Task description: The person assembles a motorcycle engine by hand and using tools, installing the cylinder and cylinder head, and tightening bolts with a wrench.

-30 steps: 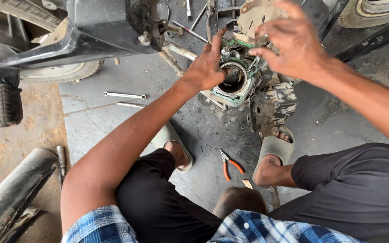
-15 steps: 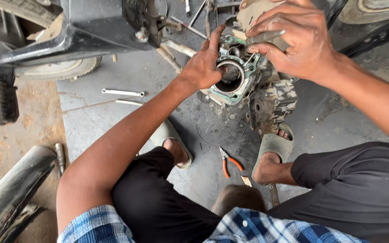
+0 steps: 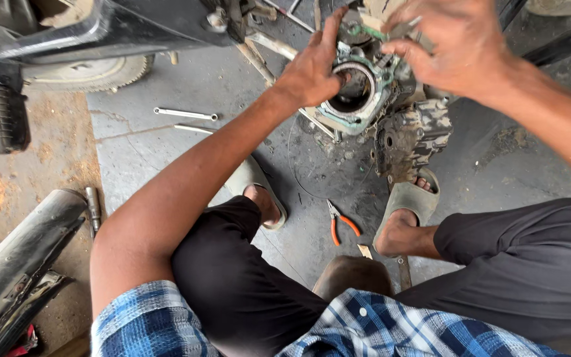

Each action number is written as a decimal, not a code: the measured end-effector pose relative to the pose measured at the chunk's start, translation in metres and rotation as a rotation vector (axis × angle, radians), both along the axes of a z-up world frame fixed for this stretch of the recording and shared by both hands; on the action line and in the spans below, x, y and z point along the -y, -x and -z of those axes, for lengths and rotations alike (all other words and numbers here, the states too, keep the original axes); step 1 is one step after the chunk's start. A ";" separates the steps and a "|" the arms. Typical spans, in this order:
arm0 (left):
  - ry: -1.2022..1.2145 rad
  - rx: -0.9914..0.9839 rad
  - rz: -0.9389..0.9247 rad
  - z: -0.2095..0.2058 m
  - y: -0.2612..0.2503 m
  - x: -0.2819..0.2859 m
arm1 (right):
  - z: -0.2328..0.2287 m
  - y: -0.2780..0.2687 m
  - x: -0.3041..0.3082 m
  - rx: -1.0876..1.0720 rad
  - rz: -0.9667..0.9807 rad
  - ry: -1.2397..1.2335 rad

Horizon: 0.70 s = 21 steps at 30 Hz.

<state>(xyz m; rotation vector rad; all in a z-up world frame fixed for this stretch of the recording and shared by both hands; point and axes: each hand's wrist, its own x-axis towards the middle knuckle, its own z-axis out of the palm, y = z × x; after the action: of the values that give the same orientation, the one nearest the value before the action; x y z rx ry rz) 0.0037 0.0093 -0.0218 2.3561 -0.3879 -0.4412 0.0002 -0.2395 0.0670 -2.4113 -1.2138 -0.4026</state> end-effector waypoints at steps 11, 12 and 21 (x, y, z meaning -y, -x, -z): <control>0.103 0.069 0.062 -0.002 -0.003 -0.010 | 0.009 -0.002 0.013 -0.158 -0.171 -0.324; 0.106 0.049 0.071 -0.001 -0.004 -0.012 | 0.008 -0.003 0.021 -0.152 -0.163 -0.322; 0.608 -0.113 0.031 0.032 -0.009 -0.044 | 0.058 0.004 0.055 -0.506 -0.077 -0.679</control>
<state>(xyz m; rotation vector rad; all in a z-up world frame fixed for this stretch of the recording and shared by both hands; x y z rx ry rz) 0.0130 0.0537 -0.0535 1.7305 -0.4334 -0.4003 -0.0040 -0.2941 0.0094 -1.7260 -0.7723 -0.1287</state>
